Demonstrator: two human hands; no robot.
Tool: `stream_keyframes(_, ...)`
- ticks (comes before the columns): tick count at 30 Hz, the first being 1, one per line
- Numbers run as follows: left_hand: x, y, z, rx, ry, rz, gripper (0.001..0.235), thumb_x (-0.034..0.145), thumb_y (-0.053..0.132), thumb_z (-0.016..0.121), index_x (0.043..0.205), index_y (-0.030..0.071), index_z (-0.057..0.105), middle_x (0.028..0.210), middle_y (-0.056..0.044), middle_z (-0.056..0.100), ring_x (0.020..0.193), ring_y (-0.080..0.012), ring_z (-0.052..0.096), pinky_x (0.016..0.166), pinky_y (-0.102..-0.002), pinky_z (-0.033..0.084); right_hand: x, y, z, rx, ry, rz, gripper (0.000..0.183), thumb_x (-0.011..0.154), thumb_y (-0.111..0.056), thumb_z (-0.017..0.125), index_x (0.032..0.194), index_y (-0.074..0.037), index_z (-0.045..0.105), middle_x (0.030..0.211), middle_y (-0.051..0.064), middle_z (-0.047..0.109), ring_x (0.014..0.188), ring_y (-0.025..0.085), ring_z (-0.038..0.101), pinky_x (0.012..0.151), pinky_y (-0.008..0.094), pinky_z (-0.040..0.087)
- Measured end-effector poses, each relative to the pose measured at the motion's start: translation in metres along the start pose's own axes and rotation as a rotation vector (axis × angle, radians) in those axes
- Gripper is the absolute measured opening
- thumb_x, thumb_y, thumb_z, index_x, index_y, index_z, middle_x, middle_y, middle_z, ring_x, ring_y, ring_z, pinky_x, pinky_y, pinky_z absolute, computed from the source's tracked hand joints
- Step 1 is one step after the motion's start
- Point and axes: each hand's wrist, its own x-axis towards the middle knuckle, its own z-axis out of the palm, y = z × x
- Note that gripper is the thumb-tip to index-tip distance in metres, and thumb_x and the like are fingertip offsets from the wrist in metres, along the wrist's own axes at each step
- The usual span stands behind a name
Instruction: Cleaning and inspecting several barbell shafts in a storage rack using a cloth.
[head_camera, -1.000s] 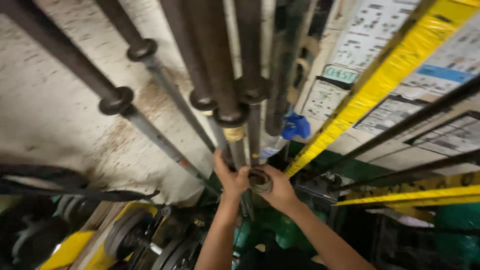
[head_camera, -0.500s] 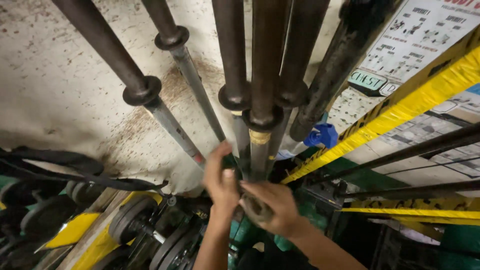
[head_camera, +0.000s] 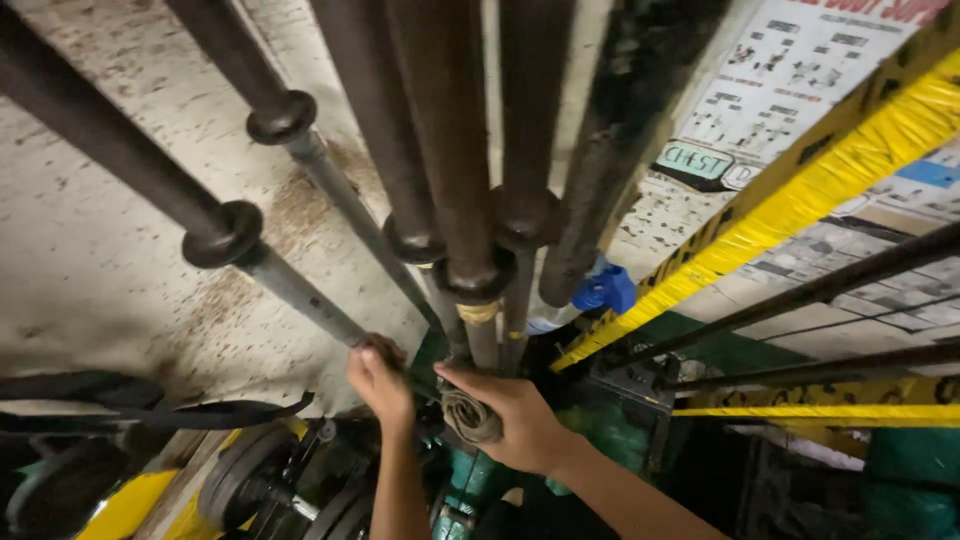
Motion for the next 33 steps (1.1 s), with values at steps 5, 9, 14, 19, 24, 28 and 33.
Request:
stream_keyframes(5, -0.016, -0.003, 0.007, -0.192, -0.015, 0.009, 0.061, 0.109, 0.058, 0.047, 0.076, 0.008, 0.041, 0.066, -0.002, 0.048, 0.06, -0.0117, 0.046, 0.053, -0.028, 0.035, -0.002, 0.012, -0.004, 0.037, -0.058, 0.071, 0.069, 0.084, -0.009, 0.078, 0.149, -0.011, 0.055, 0.141, 0.012, 0.067, 0.124, 0.028, 0.071, 0.101, 0.036, 0.057)
stream_keyframes(9, -0.039, -0.03, 0.002, -0.207, 0.029, -0.074, 0.063, 0.103, 0.062, 0.051, 0.074, 0.006, 0.043, 0.064, -0.003, 0.047, 0.055, -0.0125, 0.044, 0.049, -0.028, 0.033, -0.008, 0.011, -0.005, 0.112, -0.083, 0.058, 0.069, 0.091, -0.01, 0.077, 0.153, -0.011, 0.049, 0.145, 0.012, 0.064, 0.128, 0.029, 0.067, 0.104, 0.038, 0.055)
stream_keyframes(14, -0.063, -0.03, -0.009, -0.277, 0.04, 0.021, 0.067, 0.102, 0.066, 0.054, 0.074, 0.006, 0.043, 0.069, -0.002, 0.047, 0.059, -0.0122, 0.044, 0.052, -0.027, 0.034, -0.013, 0.015, -0.006, 0.172, -0.051, -0.003, 0.069, 0.091, -0.012, 0.077, 0.153, -0.009, 0.047, 0.146, 0.014, 0.062, 0.131, 0.029, 0.065, 0.108, 0.039, 0.054)
stream_keyframes(19, -0.091, -0.005, -0.019, -0.352, 0.041, -0.183, 0.075, 0.093, 0.073, 0.064, 0.078, 0.001, 0.046, 0.071, -0.004, 0.049, 0.062, -0.0147, 0.047, 0.054, -0.03, 0.038, -0.021, 0.018, -0.002, 0.139, -0.054, 0.036, 0.063, 0.094, -0.015, 0.077, 0.15, -0.008, 0.05, 0.144, 0.014, 0.064, 0.13, 0.029, 0.067, 0.106, 0.038, 0.055)
stream_keyframes(24, -0.108, 0.071, -0.013, -0.144, -0.022, -0.106, 0.085, 0.086, 0.087, 0.047, 0.076, 0.003, 0.052, 0.065, -0.004, 0.05, 0.054, -0.0108, 0.045, 0.048, -0.026, 0.03, -0.034, 0.023, 0.008, 0.168, -0.093, 0.113, 0.064, 0.092, -0.016, 0.077, 0.151, -0.01, 0.051, 0.141, 0.015, 0.065, 0.124, 0.029, 0.068, 0.101, 0.037, 0.055)
stream_keyframes(28, -0.115, 0.108, -0.007, -0.155, -0.124, -0.124, 0.083, 0.086, 0.085, 0.054, 0.07, 0.004, 0.042, 0.066, -0.006, 0.051, 0.052, -0.0125, 0.044, 0.047, -0.029, 0.031, -0.05, 0.029, 0.011, 0.214, -0.153, 0.119, 0.072, 0.088, -0.012, 0.075, 0.155, -0.012, 0.048, 0.136, 0.015, 0.068, 0.119, 0.027, 0.072, 0.101, 0.037, 0.055)
stream_keyframes(33, -0.132, 0.123, -0.002, -0.202, -0.153, -0.285, 0.084, 0.078, 0.083, 0.062, 0.071, 0.0, 0.05, 0.061, -0.007, 0.051, 0.047, -0.0143, 0.043, 0.042, -0.03, 0.03, -0.086, 0.047, 0.02, 0.22, -0.153, 0.147, 0.068, 0.087, -0.013, 0.077, 0.151, -0.014, 0.053, 0.134, 0.014, 0.07, 0.117, 0.026, 0.072, 0.097, 0.037, 0.056)
